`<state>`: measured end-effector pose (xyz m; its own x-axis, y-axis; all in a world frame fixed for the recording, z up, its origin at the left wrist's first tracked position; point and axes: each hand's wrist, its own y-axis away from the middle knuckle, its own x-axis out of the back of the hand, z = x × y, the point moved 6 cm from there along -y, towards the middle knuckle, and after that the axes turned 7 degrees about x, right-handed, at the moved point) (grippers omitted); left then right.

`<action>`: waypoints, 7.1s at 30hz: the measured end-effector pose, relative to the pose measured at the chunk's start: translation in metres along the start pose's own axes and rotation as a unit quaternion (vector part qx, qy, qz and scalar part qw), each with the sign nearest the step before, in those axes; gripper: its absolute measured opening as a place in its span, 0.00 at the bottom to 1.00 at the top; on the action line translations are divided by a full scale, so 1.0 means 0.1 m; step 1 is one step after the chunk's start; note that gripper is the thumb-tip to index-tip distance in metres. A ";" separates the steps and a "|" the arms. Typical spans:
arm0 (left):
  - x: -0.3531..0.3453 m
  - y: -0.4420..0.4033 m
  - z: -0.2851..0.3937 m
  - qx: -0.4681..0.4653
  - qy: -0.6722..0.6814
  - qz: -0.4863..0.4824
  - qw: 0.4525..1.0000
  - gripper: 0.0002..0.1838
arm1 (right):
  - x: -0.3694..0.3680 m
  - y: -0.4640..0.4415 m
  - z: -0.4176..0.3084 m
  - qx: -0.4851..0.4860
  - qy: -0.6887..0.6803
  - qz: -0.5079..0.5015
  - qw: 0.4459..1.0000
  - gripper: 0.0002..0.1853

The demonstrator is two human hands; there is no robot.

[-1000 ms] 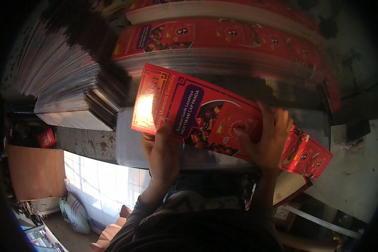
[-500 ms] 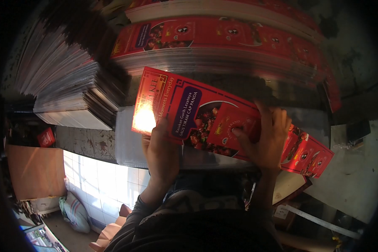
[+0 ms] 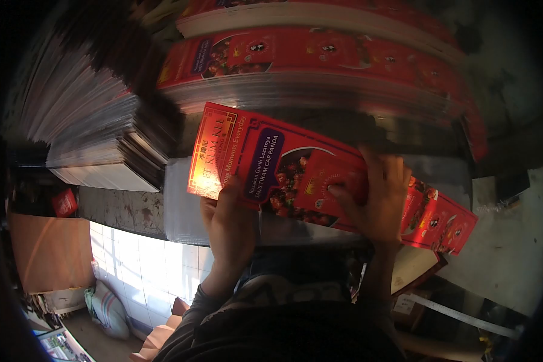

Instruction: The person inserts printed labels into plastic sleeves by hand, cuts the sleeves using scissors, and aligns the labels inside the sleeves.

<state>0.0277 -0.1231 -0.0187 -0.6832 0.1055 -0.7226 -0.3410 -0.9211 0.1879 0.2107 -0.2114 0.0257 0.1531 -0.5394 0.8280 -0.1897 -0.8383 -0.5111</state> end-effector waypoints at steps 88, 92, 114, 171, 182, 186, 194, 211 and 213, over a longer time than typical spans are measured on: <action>0.53 0.68 -0.10 -0.520 -0.754 -0.026 0.401 0.20 | -0.36 -0.14 -0.96 0.275 0.008 -0.182 0.944 0.17; 0.53 0.68 -0.11 -0.526 -0.752 -0.025 0.396 0.20 | -0.32 -0.17 -1.01 0.297 0.028 -0.182 0.937 0.16; 0.55 0.69 -0.10 -0.523 -0.748 -0.018 0.408 0.20 | -0.24 -0.19 -1.19 0.417 0.159 -0.062 0.893 0.12; 0.46 0.69 -0.07 -0.521 -0.746 -0.029 0.414 0.19 | -0.47 -0.31 -0.89 0.215 -0.064 -0.281 0.933 0.18; 0.47 0.69 -0.08 -0.516 -0.751 -0.030 0.410 0.20 | -0.51 -0.30 -0.87 0.231 -0.054 -0.290 0.927 0.20; 0.45 0.69 -0.06 -0.518 -0.751 -0.029 0.408 0.20 | -0.50 -0.30 -0.86 0.233 -0.056 -0.267 0.933 0.19; 0.45 0.69 -0.06 -0.528 -0.740 -0.041 0.415 0.21 | -0.50 -0.33 -0.88 0.239 -0.072 -0.259 0.933 0.17; 0.44 0.68 -0.06 -0.514 -0.739 -0.033 0.433 0.18 | -0.45 -0.34 -0.95 0.269 -0.010 -0.230 0.935 0.17; 0.44 0.68 -0.05 -0.522 -0.736 -0.026 0.431 0.18 | -0.43 -0.35 -0.94 0.275 -0.016 -0.232 0.933 0.17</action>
<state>-0.0221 -0.1827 -0.0407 -0.6239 -0.4479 0.6404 -0.4288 -0.4888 -0.7597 0.1201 -0.1518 0.0295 0.1260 -0.1040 0.9866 0.4281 -0.8914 -0.1486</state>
